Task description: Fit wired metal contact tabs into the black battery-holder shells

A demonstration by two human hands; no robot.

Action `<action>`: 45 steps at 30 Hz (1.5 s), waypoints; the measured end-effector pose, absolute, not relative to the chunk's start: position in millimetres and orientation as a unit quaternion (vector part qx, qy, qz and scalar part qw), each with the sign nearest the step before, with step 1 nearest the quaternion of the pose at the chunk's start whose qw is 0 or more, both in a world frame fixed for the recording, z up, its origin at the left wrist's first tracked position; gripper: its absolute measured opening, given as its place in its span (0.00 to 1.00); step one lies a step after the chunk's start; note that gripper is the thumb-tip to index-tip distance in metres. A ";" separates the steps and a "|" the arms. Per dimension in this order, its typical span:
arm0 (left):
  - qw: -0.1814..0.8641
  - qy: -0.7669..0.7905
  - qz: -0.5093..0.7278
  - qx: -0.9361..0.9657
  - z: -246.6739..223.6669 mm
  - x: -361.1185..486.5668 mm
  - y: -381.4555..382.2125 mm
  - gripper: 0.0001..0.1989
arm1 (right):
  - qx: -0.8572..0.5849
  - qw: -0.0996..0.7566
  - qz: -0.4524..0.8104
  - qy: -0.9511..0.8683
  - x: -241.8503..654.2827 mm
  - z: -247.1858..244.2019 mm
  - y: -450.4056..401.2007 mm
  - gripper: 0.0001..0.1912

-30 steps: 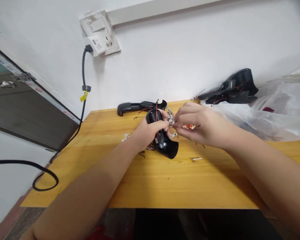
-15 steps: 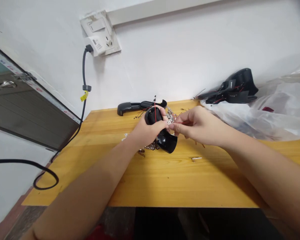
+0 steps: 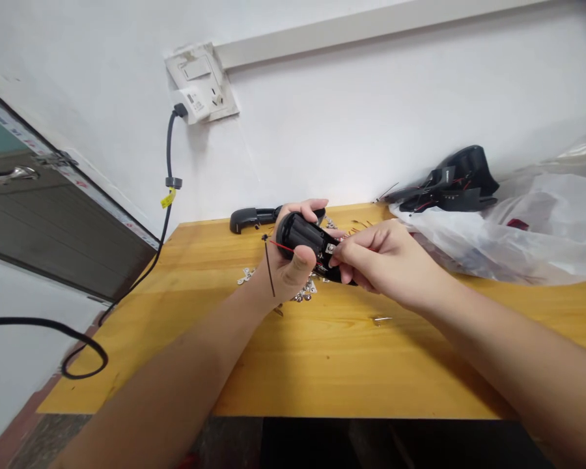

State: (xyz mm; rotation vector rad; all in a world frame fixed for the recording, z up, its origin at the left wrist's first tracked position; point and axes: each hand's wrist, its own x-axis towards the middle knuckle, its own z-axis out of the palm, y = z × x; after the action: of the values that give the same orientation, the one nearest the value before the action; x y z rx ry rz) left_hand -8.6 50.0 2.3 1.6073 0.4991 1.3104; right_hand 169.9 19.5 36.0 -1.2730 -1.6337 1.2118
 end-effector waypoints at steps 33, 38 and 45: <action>0.213 0.104 0.516 0.823 4.1 -15.3 64.7 0.34 | -0.408 0.345 0.545 -0.647 172.6 32.4 23.7 0.14; 0.163 0.108 0.514 0.835 11.1 -9.8 57.5 0.32 | -0.364 0.341 0.539 -0.679 176.3 30.5 27.9 0.14; 0.277 0.104 0.486 0.822 8.5 -19.1 55.6 0.49 | -0.294 0.372 0.505 -0.721 188.4 31.1 32.9 0.09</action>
State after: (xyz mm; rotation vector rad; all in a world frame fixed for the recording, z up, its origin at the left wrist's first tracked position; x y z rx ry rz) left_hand -19.1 55.6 8.5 2.2077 0.2785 1.3050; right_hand 188.4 32.9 31.1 -0.7527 -1.8487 1.2947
